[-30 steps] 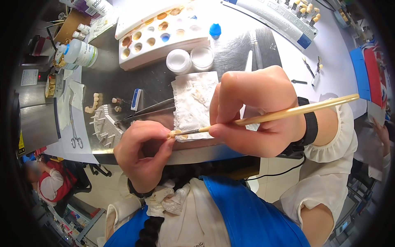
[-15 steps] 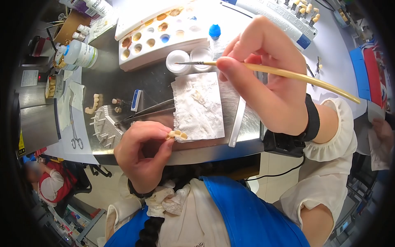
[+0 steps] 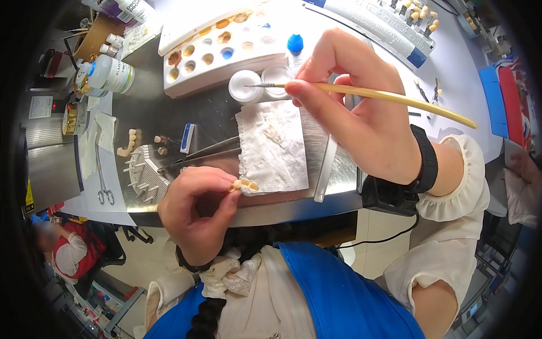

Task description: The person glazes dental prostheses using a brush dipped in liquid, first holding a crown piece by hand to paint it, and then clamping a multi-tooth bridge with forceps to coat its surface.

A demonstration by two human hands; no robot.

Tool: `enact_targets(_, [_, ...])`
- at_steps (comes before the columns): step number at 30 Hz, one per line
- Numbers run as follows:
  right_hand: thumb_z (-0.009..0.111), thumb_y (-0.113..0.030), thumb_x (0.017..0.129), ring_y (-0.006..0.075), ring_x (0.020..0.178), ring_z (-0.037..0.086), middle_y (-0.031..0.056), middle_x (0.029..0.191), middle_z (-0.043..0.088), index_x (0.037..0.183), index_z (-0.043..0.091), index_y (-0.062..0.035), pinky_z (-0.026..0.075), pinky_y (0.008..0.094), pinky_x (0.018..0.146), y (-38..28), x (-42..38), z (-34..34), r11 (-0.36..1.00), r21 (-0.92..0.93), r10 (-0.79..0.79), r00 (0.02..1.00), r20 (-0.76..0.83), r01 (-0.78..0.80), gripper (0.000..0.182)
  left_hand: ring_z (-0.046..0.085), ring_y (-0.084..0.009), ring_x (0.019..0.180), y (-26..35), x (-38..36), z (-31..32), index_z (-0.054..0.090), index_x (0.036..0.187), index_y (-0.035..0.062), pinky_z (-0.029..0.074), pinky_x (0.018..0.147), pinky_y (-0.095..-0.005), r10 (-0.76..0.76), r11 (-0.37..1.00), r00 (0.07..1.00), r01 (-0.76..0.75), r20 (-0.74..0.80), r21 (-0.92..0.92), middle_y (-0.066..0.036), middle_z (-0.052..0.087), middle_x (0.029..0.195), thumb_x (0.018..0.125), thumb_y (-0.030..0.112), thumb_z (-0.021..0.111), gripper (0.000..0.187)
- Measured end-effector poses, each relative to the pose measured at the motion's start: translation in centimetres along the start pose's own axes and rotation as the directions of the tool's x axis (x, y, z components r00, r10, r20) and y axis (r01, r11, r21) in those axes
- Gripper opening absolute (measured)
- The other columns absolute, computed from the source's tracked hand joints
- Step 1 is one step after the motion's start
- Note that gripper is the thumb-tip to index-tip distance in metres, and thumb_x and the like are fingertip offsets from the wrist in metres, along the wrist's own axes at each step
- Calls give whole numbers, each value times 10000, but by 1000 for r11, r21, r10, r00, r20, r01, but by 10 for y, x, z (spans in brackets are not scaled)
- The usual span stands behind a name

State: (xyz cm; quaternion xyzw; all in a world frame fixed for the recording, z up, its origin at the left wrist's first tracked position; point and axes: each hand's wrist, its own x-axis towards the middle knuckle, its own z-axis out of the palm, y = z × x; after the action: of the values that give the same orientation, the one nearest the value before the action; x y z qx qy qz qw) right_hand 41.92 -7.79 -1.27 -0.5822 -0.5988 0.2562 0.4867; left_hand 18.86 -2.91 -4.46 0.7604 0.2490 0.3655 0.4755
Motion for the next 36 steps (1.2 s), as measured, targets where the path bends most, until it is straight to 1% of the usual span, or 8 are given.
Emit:
enact_targets(11, [602, -40, 862, 112, 739, 537, 54, 736, 560, 812, 437, -49, 434, 223, 647, 0, 0, 1, 1000, -10, 12, 1000, -4, -12, 172, 623, -197, 753, 0, 0, 0, 580, 841, -20, 490, 646, -253, 0, 1000, 1000, 0, 11, 5, -142, 625, 821, 665, -140, 654, 226])
enact_targets(14, [602, -42, 863, 111, 743, 540, 56, 740, 562, 816, 437, -48, 438, 222, 645, -1, 0, 1, 999, 17, 45, 999, -6, -45, 172, 625, -194, 739, -2, 0, 0, 610, 863, 19, 513, 595, -256, 7, 1000, 1000, -7, -4, 5, -108, 644, 836, 660, -101, 699, 253])
enact_targets(20, [587, -43, 872, 118, 719, 537, 66, 735, 557, 830, 434, -50, 430, 223, 618, -1, 0, 0, 999, -44, -26, 1000, 14, 26, 158, 626, -190, 741, -2, 0, 0, 610, 867, 19, 514, 590, -254, 3, 1000, 1000, -3, -4, 2, -109, 641, 839, 660, -104, 697, 256])
enact_targets(22, [593, -69, 866, 126, 656, 523, 78, 718, 561, 852, 426, -51, 415, 232, 563, -5, -1, 1, 985, 154, -70, 997, -33, 74, 168, 626, -190, 744, -1, 1, 0, 609, 866, 18, 514, 592, -253, 3, 1000, 1000, -3, -5, 4, -109, 641, 842, 662, -106, 695, 254])
enact_targets(23, [593, -69, 866, 126, 656, 523, 78, 718, 561, 852, 426, -51, 415, 232, 563, -4, -2, -1, 985, 154, -70, 997, -33, 74, 168, 626, -190, 744, -1, 0, 0, 609, 866, 18, 514, 592, -253, 3, 1000, 1000, -3, -5, 4, -109, 641, 842, 662, -106, 695, 254])
enact_targets(25, [618, -109, 850, 131, 589, 503, 88, 684, 565, 881, 422, -48, 395, 243, 505, -1, -5, -6, 930, 303, -266, 950, 163, 209, 207, 627, -195, 747, -1, 0, 0, 609, 866, 17, 513, 603, -255, -3, 1000, 1000, 3, -15, -10, -112, 644, 842, 663, -105, 693, 251])
enact_targets(29, [618, 5, 775, 163, 536, 520, 111, 661, 590, 804, 463, -39, 418, 260, 472, -5, -7, -6, 922, 362, -264, 908, 325, 138, 164, 629, -200, 753, 0, -1, 0, 609, 864, 18, 512, 616, -258, -20, 1000, 1000, 20, -15, -9, -115, 647, 842, 662, -103, 693, 250])
enact_targets(36, [598, 88, 712, 173, 517, 525, 122, 659, 598, 748, 475, -32, 425, 265, 469, -5, -9, -4, 936, 339, -208, 926, 317, 94, 175, 622, -176, 760, 0, -1, 0, 580, 861, -13, 490, 623, -228, -3, 1000, 1000, 3, 20, -4, -153, 630, 848, 675, -137, 658, 236])
